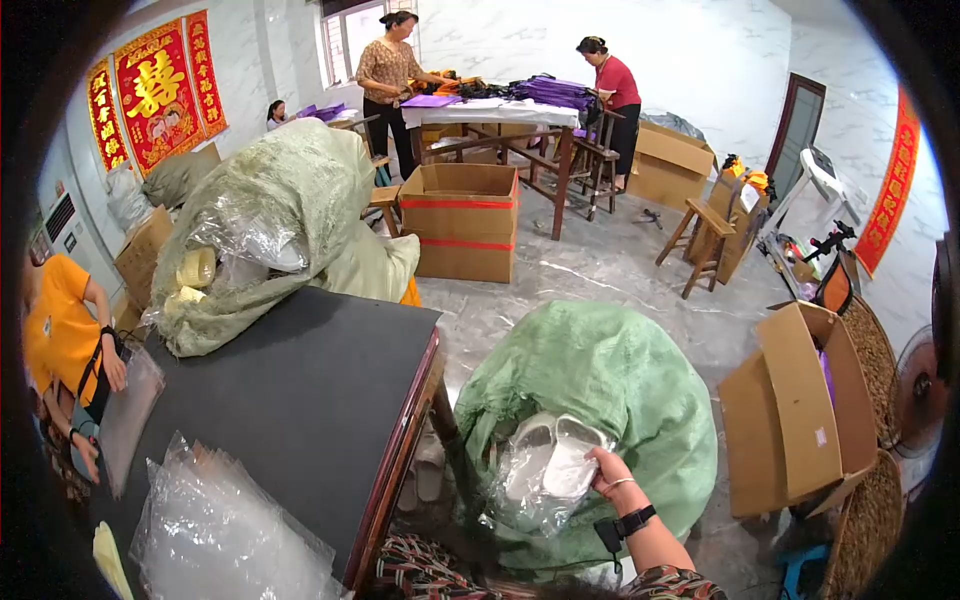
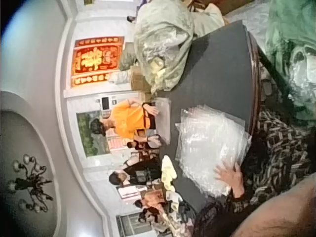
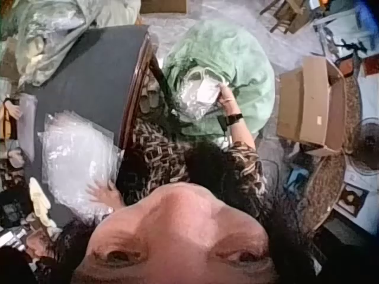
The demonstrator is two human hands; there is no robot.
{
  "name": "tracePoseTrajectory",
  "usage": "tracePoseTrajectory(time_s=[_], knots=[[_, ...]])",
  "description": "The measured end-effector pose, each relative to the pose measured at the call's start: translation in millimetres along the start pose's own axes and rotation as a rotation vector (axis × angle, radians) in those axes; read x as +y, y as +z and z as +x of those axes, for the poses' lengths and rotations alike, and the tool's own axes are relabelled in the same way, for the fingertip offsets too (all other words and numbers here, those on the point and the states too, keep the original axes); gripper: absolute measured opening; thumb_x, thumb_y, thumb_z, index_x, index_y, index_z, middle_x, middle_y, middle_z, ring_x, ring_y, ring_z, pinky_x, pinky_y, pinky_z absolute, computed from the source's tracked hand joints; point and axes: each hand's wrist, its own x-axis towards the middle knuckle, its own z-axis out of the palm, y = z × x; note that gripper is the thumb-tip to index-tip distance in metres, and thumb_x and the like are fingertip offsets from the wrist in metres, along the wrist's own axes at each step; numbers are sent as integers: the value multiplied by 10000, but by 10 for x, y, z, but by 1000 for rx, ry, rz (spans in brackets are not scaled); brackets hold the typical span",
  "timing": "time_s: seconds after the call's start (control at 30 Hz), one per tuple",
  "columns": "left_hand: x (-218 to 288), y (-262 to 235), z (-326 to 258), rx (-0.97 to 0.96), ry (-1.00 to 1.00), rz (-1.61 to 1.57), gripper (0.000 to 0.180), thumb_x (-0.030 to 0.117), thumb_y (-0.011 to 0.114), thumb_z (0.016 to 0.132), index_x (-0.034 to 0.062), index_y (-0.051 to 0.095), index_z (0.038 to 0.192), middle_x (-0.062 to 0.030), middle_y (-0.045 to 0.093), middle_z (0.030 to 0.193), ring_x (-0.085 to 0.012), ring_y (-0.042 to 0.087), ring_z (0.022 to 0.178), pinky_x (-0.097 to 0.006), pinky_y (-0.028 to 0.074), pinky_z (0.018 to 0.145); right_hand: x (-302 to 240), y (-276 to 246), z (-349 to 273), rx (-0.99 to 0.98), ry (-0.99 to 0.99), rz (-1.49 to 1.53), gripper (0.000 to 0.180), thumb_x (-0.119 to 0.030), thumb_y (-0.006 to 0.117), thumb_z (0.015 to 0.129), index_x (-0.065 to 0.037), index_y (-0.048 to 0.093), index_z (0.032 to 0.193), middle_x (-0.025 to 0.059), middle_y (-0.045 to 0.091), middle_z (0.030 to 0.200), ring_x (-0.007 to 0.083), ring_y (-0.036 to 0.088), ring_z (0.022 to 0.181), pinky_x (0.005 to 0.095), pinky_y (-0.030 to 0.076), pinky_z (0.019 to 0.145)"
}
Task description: The recorder is taking various colors of plastic slippers out of a large bag and putting them into individual clear plastic packaging bags on a table.
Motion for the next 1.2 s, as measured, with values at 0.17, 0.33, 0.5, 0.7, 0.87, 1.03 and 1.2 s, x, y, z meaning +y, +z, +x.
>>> tracePoseTrajectory(time_s=[0.17, 0.33, 0.5, 0.7, 0.87, 1.03, 1.2], knots=[[-45, 18, -80, 149, 80, 14, 648, 524, 467, 971, 101, 424, 1461, -256, 327, 1515, -477, 223, 1423, -728, 95, 1075, -341, 214, -847, -202, -47, 49, 424, -46, 557, 799, 63, 549, 1209, 191, 660, 1118, 324, 660, 1019, 445, 522, 967], [-163, 36, -167, 283, 168, -114, 621, 514, 481, 970, 81, 485, 1417, -262, 349, 1500, -468, 245, 1421, -730, 74, 1077, -671, 566, -1625, -384, -114, 18, 427, -123, 560, 821, 72, 557, 1200, 175, 686, 1056, 307, 702, 892, 426, 570, 876], [-301, -34, -229, 561, 287, -462, 487, 341, 528, 983, 15, 539, 1345, -280, 375, 1468, -482, 344, 1354, -591, 255, 1115, -726, 1698, -2577, -466, -309, 72, 389, -160, 576, 853, 50, 561, 1180, 157, 671, 1083, 272, 676, 998, 407, 555, 911], [-365, -531, -221, -1, 49, -1685, 524, 256, 524, 979, -8, 416, 1419, -253, 382, 1470, -429, 388, 1341, -543, 314, 1113, -161, 3001, -3065, -930, -62, -134, 360, -111, 615, 846, 11, 574, 1182, 104, 656, 1043, 213, 657, 941, 369, 552, 862], [-557, -413, -117, -200, 285, -2537, 665, 445, 456, 986, -8, 332, 1456, -234, 411, 1448, -362, 434, 1311, -529, 326, 1105, 906, 3849, -3395, -1314, 172, -191, 415, -145, 644, 867, -11, 531, 1243, 64, 629, 1072, 160, 627, 960, 317, 519, 859], [-1330, 211, -237, 399, 438, -1721, 812, 650, 424, 917, 46, 376, 1458, -211, 467, 1401, -335, 507, 1186, -491, 357, 1035, 1764, 4070, -3723, -1419, 267, -388, 437, -211, 649, 877, -53, 502, 1257, 2, 592, 1079, 101, 579, 912, 265, 495, 791], [-1623, 366, -242, 570, 198, -1086, 852, 715, 442, 877, 75, 429, 1439, -190, 521, 1346, -325, 548, 1101, -466, 392, 964, 2570, 3754, -3329, -1295, 526, -715, 296, -283, 610, 913, -62, 553, 1101, -23, 554, 825, 106, 521, 697, 273, 494, 657]])
